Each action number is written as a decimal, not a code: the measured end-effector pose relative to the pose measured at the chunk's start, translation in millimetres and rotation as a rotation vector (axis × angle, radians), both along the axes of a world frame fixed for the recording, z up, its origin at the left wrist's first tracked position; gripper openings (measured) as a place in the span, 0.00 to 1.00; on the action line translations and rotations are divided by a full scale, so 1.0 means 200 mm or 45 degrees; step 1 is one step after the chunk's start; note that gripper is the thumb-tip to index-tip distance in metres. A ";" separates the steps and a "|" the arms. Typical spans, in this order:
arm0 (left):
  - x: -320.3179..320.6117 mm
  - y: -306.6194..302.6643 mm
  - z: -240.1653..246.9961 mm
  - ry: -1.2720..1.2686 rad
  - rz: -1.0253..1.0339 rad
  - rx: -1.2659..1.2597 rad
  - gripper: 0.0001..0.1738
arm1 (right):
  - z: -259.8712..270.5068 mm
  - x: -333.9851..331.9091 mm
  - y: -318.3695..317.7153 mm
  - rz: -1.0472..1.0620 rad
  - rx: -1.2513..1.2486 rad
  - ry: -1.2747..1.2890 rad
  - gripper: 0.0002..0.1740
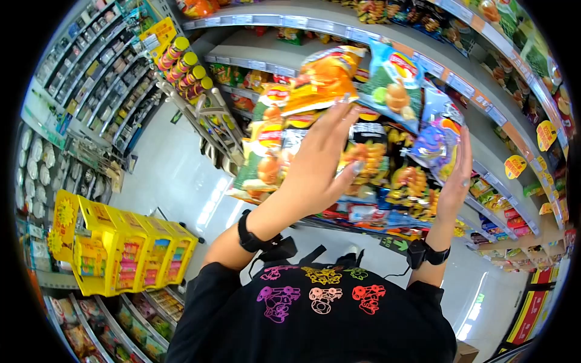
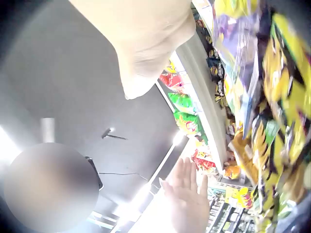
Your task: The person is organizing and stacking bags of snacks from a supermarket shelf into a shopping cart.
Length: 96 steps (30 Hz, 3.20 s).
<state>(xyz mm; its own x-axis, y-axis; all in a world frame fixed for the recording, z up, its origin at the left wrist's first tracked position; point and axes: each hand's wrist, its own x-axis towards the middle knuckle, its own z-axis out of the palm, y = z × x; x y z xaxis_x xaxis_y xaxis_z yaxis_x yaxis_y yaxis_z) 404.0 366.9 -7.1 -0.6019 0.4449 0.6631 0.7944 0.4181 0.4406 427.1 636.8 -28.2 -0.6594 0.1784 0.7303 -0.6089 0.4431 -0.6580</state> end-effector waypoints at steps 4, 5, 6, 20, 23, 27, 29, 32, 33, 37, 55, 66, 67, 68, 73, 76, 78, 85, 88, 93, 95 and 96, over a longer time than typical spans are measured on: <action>-0.11 -0.61 -0.04 -0.225 0.094 0.301 0.31 | -0.10 0.03 -0.47 0.023 -0.118 -0.107 0.51; -0.13 -0.72 -0.04 -0.464 0.106 0.472 0.30 | -0.10 0.03 -0.56 0.075 -0.128 -0.137 0.50; -0.16 -0.83 -0.03 -0.614 0.054 0.577 0.31 | -0.10 0.04 -0.68 0.117 -0.156 -0.194 0.49; -0.99 -1.44 0.26 -1.633 -0.240 1.711 0.39 | 0.33 -0.49 -1.47 0.816 -0.573 -0.517 0.41; -1.22 -1.53 0.27 -1.623 -0.228 1.748 0.39 | 0.34 -0.59 -1.66 0.872 -0.485 -0.630 0.39; -1.56 -1.70 0.27 -1.696 -0.215 1.688 0.39 | 0.34 -0.72 -1.85 0.660 -0.499 -0.702 0.38; -1.70 -1.83 0.31 -1.715 -0.234 1.695 0.39 | 0.31 -0.83 -1.95 0.605 -0.569 -0.695 0.37; -1.91 -2.02 0.34 -1.728 -0.215 1.688 0.39 | 0.33 -1.02 -2.14 0.557 -0.527 -0.725 0.35; -1.98 -2.06 0.35 -1.724 -0.202 1.678 0.40 | 0.34 -1.09 -2.23 0.492 -0.430 -0.723 0.34; -2.16 -2.16 0.36 -1.649 -0.190 1.576 0.40 | 0.36 -1.40 -2.41 0.250 0.089 -0.714 0.29; -2.66 -1.20 0.43 -1.859 -0.465 1.320 0.21 | 0.55 -2.65 -1.67 -0.799 0.046 -0.641 0.39; -2.76 -0.54 0.29 -1.561 -0.683 0.768 0.34 | 0.43 -2.53 -0.83 -1.752 0.078 -0.788 0.61; -2.77 -0.52 0.30 -1.448 -0.690 0.670 0.34 | 0.42 -2.54 -0.81 -1.751 0.060 -0.806 0.61; -2.80 -0.49 0.28 -1.403 -0.706 0.619 0.38 | 0.41 -2.54 -0.79 -1.715 0.026 -0.833 0.60; -2.82 -0.46 0.28 -1.426 -0.651 0.490 0.44 | 0.39 -2.63 -0.62 -1.583 0.003 -1.018 0.49; -2.86 -0.47 0.24 -1.438 -0.652 0.414 0.45 | 0.48 -2.61 -0.83 -1.588 0.231 -1.190 0.41; -2.94 -0.46 0.21 -1.495 -0.699 0.360 0.47 | 0.56 -2.54 -1.02 -1.424 0.437 -1.135 0.36; -3.06 -0.58 0.24 -1.238 -0.546 0.624 0.38 | 0.55 -2.60 -1.48 -0.674 0.808 -0.938 0.36; -3.27 -0.73 0.20 -1.037 -0.421 0.696 0.56 | 0.49 -2.71 -1.41 -0.326 0.670 -0.700 0.42; -3.39 -0.94 0.18 -0.908 -0.418 0.756 0.52 | 0.33 -3.05 -0.69 -0.970 0.411 -0.694 0.42; -3.38 -1.01 0.17 -0.964 -0.461 0.743 0.50 | 0.27 -3.08 -0.52 -1.161 0.443 -0.565 0.51; -3.39 -1.02 0.16 -1.053 -0.401 0.806 0.48 | 0.22 -3.13 -0.45 -1.284 0.244 -0.635 0.53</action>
